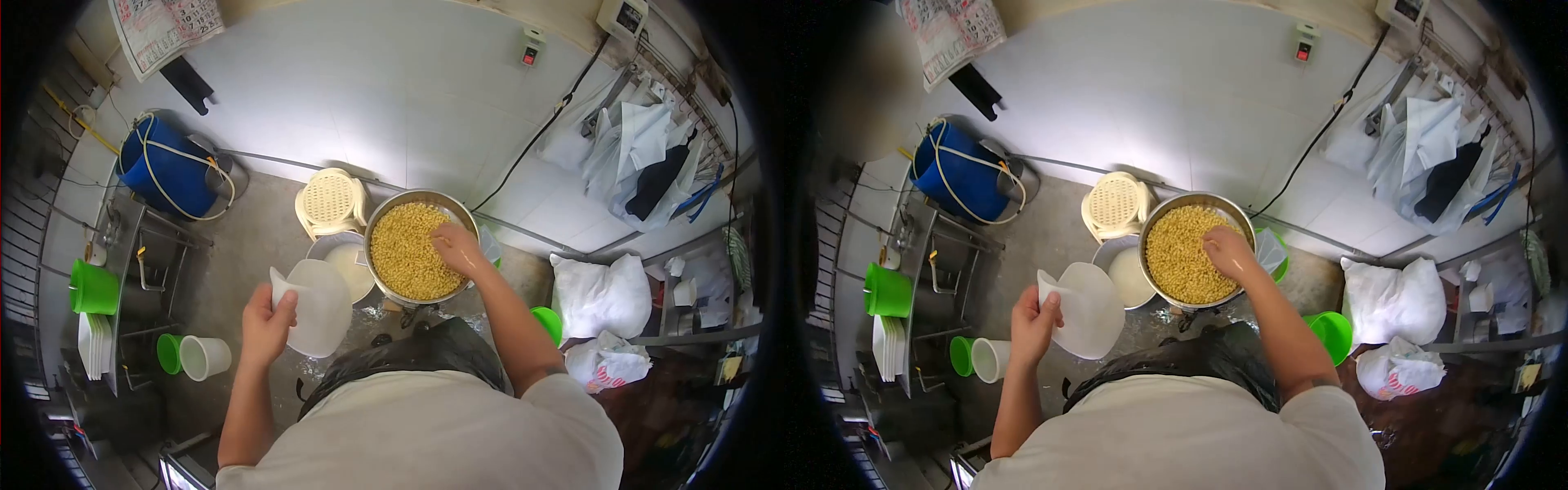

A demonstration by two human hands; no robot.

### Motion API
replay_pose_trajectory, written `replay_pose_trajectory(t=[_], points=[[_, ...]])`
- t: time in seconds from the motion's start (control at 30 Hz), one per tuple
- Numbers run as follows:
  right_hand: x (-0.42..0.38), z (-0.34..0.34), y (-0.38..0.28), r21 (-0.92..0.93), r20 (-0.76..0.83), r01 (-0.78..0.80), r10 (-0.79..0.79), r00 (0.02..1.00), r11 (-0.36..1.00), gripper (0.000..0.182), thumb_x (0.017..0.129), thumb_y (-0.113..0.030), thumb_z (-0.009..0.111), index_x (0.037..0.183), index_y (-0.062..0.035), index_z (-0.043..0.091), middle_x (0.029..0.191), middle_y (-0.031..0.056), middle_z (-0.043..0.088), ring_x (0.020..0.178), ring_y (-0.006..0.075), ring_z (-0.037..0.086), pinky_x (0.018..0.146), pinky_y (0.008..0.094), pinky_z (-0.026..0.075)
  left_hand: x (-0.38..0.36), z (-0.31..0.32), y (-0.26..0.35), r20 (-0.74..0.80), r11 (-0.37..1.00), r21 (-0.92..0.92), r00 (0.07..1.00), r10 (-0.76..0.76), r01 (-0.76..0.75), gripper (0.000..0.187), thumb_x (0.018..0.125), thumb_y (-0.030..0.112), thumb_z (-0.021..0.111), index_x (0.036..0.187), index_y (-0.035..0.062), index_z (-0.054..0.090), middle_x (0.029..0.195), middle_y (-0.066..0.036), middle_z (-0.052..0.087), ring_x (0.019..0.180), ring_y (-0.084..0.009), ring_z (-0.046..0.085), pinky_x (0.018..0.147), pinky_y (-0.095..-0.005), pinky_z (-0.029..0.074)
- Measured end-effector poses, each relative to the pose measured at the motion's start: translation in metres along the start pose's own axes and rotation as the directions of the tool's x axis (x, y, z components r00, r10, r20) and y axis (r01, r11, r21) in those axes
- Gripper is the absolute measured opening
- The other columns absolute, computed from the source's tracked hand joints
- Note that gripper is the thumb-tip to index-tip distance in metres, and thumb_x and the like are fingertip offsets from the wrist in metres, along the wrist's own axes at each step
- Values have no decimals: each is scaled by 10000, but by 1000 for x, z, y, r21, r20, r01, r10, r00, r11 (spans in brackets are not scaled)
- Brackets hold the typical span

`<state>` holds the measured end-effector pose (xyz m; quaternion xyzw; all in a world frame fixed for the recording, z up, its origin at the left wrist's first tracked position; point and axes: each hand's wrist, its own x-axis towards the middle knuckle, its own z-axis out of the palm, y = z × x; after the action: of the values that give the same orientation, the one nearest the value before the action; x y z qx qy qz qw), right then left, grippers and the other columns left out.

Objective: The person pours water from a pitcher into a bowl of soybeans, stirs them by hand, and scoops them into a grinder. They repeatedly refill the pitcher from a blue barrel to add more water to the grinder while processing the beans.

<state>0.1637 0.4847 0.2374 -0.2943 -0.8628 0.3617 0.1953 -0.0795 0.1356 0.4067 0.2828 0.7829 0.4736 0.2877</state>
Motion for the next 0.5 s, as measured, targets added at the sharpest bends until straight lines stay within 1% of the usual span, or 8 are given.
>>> replay_pose_trajectory(t=[0.13,0.2,0.23,0.27,0.3,0.33,0.43,0.5], points=[[-12,-14,-47,240,-140,-280,318,938,930,281,945,-227,734,1114,-4,759,1145,213,736,1062,387,706,918,483,563,-1,4,-24,-42,991,-130,999,22,-27,299,1065,320,690,1024,29,634,773,-16,638,695,-99,602,648,-278,484],[-17,-1,-35,-300,-260,90,-172,950,950,229,933,-189,734,1082,-16,753,1042,193,758,961,385,727,865,453,568,0,6,-22,-19,990,-136,999,32,-34,302,1065,320,688,1044,22,639,790,-21,647,700,-97,605,666,-276,490],[-21,3,-37,-306,-263,83,-168,950,949,229,933,-189,734,1082,-16,753,1042,193,758,961,385,727,865,453,568,0,8,-17,-4,991,-85,994,105,-105,297,1060,295,692,1061,2,643,804,-24,655,716,-110,615,669,-293,507],[-22,8,-39,-98,-239,-111,85,967,989,222,938,-189,720,1081,-23,753,1005,187,761,941,384,727,847,444,568,5,10,-12,12,982,-37,983,183,-183,294,1055,270,697,1077,-18,646,817,-28,662,731,-123,625,673,-309,524],[-23,12,-41,103,-162,-309,322,933,946,215,943,-188,706,1080,-30,753,967,181,764,921,383,728,830,435,568,11,12,-12,12,952,123,959,283,-282,337,1036,304,711,1039,-26,641,819,-107,694,730,-237,686,690,-379,549],[-26,16,-42,98,-165,-311,323,932,945,215,943,-188,706,1080,-30,753,967,181,764,921,383,728,830,435,568,16,14,-4,14,952,117,959,284,-284,337,1036,304,711,1039,-26,641,819,-107,694,730,-237,686,690,-379,549],[-37,34,-40,59,-195,-278,284,939,959,234,957,-222,690,1087,-39,759,959,184,762,920,361,732,832,436,568,35,30,32,286,725,436,846,451,-534,426,1004,400,714,1001,-22,653,892,-234,718,821,-424,710,743,-492,561],[-39,49,-39,167,48,-412,409,911,896,237,976,-226,662,1099,-53,766,962,193,759,935,346,738,842,432,567,50,55,56,447,625,487,789,421,-610,474,993,462,702,990,-10,666,918,-244,729,868,-463,705,775,-524,562]])
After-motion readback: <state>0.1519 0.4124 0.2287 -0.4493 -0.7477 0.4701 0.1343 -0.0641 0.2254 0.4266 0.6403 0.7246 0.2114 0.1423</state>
